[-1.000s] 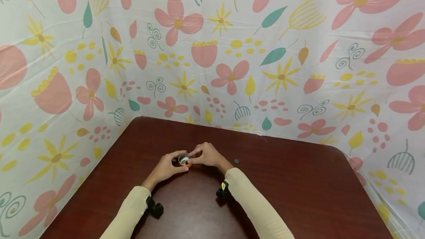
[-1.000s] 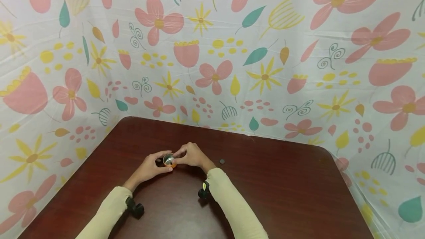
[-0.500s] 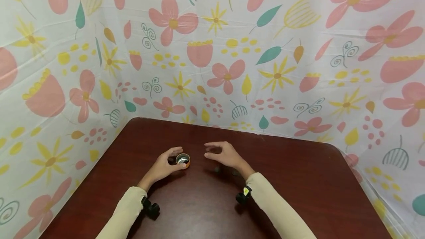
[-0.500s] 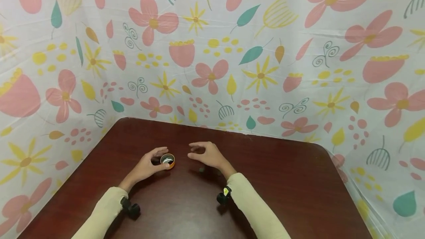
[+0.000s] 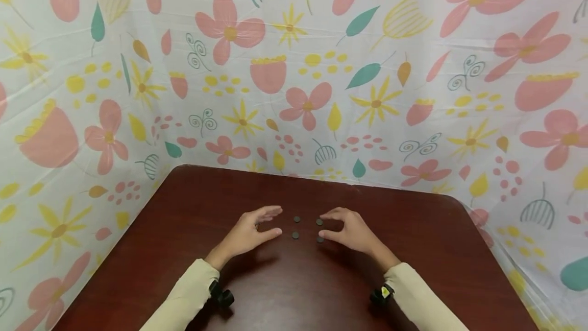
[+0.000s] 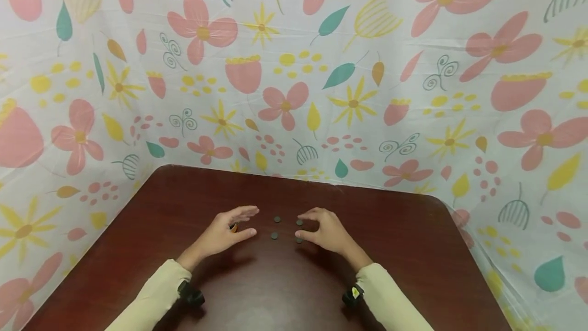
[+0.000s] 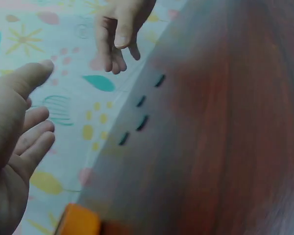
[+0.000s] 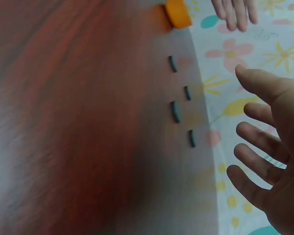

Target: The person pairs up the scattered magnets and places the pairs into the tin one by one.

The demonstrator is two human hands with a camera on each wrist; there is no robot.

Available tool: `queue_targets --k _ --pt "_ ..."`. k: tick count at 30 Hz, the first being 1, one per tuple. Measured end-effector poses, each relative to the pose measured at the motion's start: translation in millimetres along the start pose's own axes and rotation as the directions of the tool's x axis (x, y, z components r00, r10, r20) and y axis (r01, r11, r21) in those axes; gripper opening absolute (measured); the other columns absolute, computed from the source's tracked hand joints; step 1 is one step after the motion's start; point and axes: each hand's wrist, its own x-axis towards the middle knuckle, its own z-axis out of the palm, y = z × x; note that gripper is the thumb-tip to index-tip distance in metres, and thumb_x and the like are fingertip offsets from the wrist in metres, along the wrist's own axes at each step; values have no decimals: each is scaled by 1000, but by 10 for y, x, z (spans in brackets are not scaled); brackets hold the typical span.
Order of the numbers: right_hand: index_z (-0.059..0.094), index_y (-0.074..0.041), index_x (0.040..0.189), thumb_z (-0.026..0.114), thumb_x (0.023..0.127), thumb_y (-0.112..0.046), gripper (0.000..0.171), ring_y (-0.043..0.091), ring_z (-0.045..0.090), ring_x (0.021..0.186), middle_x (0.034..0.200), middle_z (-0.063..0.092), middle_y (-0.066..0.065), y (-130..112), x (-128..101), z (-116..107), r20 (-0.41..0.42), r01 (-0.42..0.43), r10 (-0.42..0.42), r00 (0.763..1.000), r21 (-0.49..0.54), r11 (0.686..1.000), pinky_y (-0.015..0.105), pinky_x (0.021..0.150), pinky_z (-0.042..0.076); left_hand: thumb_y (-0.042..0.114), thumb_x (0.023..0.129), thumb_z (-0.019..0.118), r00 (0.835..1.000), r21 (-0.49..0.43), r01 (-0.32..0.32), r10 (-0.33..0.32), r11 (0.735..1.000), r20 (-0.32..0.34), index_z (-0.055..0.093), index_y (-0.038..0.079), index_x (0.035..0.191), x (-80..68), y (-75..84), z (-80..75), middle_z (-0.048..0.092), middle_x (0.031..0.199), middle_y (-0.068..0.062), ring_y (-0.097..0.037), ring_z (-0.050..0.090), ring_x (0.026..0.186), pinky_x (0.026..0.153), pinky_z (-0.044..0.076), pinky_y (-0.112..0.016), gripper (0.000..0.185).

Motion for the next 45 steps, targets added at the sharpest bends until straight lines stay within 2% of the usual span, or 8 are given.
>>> queue_targets --k 5,10,15,21,26,31,36,45 --pt "77 -12 121 80 89 -42 44 20 67 104 114 68 -2 66 -104 94 22 -1 0 1000 17 1000 40 84 58 39 98 71 994 26 70 -72 997 77 55 15 147 31 -105 192 59 145 -5 -29 58 130 106 48 -48 57" --pt "78 -12 117 80 90 -38 38 17 67 95 108 68 -2 108 -135 223 32 2 -3 999 23 1000 33 77 56 39 98 70 990 53 87 -92 995 111 58 9 145 73 -244 345 63 140 -8 -24 61 127 104 49 -44 57" --pt "79 -11 113 82 89 -32 32 16 66 92 103 69 -2 122 -151 311 27 -31 31 999 8 999 35 78 56 36 98 71 992 107 60 -72 992 106 63 8 138 134 -330 446 65 134 -3 -22 62 121 102 51 -39 49" --pt "81 -12 108 84 88 -28 26 13 62 84 95 66 -4 116 -141 336 15 -102 102 995 -12 995 27 72 52 37 100 69 989 187 66 -88 980 115 68 14 134 178 -393 506 62 133 3 -19 60 120 99 52 -38 41" --pt "81 -14 105 83 88 -24 20 11 59 79 93 66 -4 110 -125 337 12 -98 98 995 -11 995 26 67 49 29 100 69 990 223 88 -110 971 90 70 14 131 202 -411 531 62 133 2 -19 59 118 97 52 -40 35" --pt "82 -17 103 82 89 -22 15 7 55 75 92 66 -5 124 -115 340 5 -94 94 996 -4 996 25 64 48 25 99 70 994 261 78 -96 962 57 74 12 124 243 -420 550 64 130 -1 -21 60 112 97 49 -45 28" --pt "83 -16 102 82 89 -21 15 5 55 73 91 67 -5 129 -95 343 -4 -74 74 997 -7 997 24 63 48 23 98 72 994 259 92 -105 962 34 78 12 117 278 -415 579 66 125 -3 -21 62 107 98 48 -48 23" --pt "82 -15 103 82 89 -21 15 5 55 73 91 67 -5 91 -35 390 11 -63 63 998 -1 998 24 62 48 25 97 74 994 275 75 -95 959 61 79 15 113 347 -379 690 67 122 0 -22 59 113 100 46 -50 20"
